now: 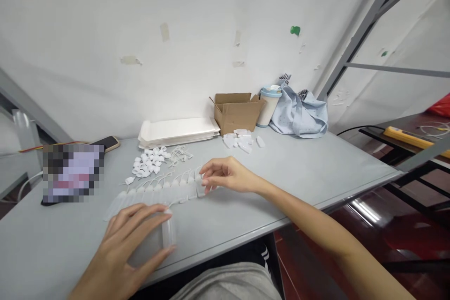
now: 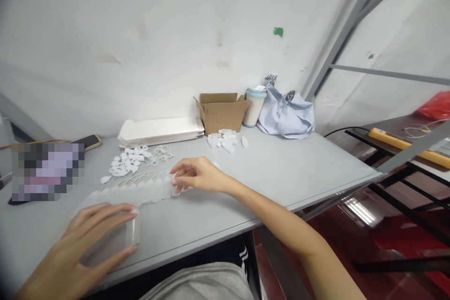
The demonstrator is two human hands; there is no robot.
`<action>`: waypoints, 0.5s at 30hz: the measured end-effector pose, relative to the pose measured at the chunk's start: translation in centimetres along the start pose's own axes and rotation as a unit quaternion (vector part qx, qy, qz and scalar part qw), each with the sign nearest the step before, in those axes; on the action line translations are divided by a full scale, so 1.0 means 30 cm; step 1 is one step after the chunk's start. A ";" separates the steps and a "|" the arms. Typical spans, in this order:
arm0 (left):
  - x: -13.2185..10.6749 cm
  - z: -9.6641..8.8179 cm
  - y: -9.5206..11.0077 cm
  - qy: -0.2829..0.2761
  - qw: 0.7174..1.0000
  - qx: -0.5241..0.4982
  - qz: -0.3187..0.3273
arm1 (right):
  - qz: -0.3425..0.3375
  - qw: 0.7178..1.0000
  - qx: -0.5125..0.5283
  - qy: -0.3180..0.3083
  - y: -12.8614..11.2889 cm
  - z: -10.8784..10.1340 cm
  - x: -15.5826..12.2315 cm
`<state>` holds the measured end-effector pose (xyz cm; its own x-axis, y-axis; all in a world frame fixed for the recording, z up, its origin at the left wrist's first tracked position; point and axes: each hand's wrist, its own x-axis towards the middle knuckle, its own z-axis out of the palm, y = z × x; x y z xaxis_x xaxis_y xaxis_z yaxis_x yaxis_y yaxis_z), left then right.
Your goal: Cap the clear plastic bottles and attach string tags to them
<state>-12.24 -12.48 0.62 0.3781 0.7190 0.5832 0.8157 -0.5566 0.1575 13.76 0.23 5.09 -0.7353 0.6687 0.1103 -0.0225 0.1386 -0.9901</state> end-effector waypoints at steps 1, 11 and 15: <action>-0.028 -0.004 -0.015 -0.011 1.000 -0.004 -0.015 | -0.003 1.000 -0.005 0.008 0.000 -0.005 0.001; -0.099 -0.006 -0.106 -0.033 0.997 0.010 -0.071 | -0.013 0.997 -0.057 0.056 -0.017 -0.033 0.000; -0.095 -0.021 -0.100 -0.041 0.994 -0.003 -0.097 | -0.016 0.996 -0.056 0.065 -0.016 -0.040 0.001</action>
<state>-16.04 -13.13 -1.02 0.2483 0.8444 0.4748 0.8738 -0.4068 0.2664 14.56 1.06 5.66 -0.6419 0.7501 0.1592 0.0358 0.2367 -0.9709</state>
